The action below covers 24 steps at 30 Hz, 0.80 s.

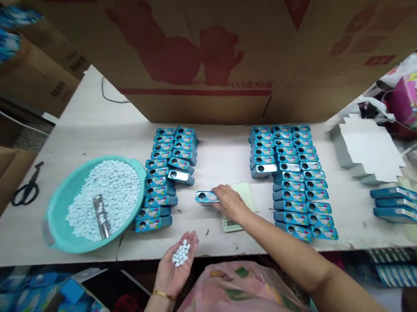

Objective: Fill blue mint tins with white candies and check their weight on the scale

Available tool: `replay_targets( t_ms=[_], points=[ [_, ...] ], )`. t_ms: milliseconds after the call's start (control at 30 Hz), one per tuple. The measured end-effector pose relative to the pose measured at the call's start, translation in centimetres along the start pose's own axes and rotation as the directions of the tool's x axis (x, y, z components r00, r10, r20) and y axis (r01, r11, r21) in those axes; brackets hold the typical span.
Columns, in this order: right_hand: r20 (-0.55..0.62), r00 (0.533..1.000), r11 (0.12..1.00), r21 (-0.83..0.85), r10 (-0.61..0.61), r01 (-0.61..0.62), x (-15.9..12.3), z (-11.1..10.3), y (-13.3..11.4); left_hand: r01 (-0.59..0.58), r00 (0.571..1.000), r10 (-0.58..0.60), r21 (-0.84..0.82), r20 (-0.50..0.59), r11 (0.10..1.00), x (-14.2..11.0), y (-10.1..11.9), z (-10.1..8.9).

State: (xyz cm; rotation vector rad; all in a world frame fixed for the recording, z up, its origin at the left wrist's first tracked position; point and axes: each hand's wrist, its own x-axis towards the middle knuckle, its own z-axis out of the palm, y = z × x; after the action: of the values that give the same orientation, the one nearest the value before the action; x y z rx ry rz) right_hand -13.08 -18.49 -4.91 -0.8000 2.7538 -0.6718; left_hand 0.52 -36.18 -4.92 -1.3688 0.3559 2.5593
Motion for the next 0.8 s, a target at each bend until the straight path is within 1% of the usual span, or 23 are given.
replay_targets(
  t_ms=[100,167,200,267,333,400,433,467,533,567,600,667,733,800],
  points=[
    [0.011,1.000,1.000,-0.014,-0.017,0.017,5.5,2.6,-3.4,-0.028,0.999,0.027,-0.036,-0.016,0.999,-0.3,0.9,-0.1],
    [0.008,1.000,1.000,-0.006,-0.014,0.014,7.6,3.8,-4.3,-0.037,0.999,0.036,-0.053,-0.021,0.998,-0.4,1.5,-0.2],
    [-0.012,1.000,1.000,0.004,-0.017,0.017,7.8,3.9,-4.0,-0.038,0.999,0.037,-0.062,-0.023,0.997,-0.4,1.8,-0.3],
    [-0.096,0.995,1.000,0.008,-0.017,0.018,6.8,3.1,-1.8,-0.034,0.999,0.031,-0.079,-0.031,0.996,-0.2,2.2,-0.7],
    [-0.211,0.977,0.999,-0.039,0.017,-0.026,4.0,0.9,1.9,-0.029,0.999,0.025,-0.081,-0.042,0.996,0.1,2.4,-1.1],
    [-0.322,0.935,0.970,-0.134,0.152,-0.204,0.7,-1.8,6.3,-0.021,0.998,0.017,-0.065,-0.057,0.998,0.4,2.3,-1.3],
    [-0.343,0.918,0.941,-0.193,0.200,-0.277,-0.8,-3.1,8.3,-0.015,0.998,0.012,-0.053,-0.064,0.998,0.5,2.2,-1.3],
    [-0.341,0.913,0.912,-0.257,0.224,-0.320,-1.9,-4.1,10.2,-0.010,0.998,0.007,-0.042,-0.067,0.999,0.6,2.0,-1.2],
    [-0.296,0.929,0.871,-0.368,0.221,-0.325,-3.3,-5.4,12.9,0.001,0.998,-0.003,-0.019,-0.069,1.000,0.7,1.5,-0.7],
    [-0.269,0.940,0.858,-0.411,0.207,-0.307,-3.6,-5.7,13.6,0.008,0.998,-0.008,-0.005,-0.064,1.000,0.7,1.1,-0.3],
    [-0.246,0.951,0.852,-0.441,0.187,-0.282,-3.7,-5.8,14.0,0.012,0.998,-0.011,0.009,-0.057,1.000,0.6,0.8,0.1],
    [-0.215,0.968,0.855,-0.469,0.131,-0.220,-3.7,-5.9,13.7,0.018,0.999,-0.016,0.034,-0.036,0.999,0.5,0.1,0.8],
    [-0.184,0.981,0.870,-0.474,0.054,-0.137,-4.1,-6.0,12.1,0.025,1.000,-0.024,0.050,-0.014,0.998,0.4,-0.7,1.3],
    [-0.130,0.991,0.881,-0.472,-0.031,-0.034,-4.7,-5.9,9.8,0.042,0.999,-0.042,0.057,0.001,0.998,0.5,-1.4,1.8]
  ],
)
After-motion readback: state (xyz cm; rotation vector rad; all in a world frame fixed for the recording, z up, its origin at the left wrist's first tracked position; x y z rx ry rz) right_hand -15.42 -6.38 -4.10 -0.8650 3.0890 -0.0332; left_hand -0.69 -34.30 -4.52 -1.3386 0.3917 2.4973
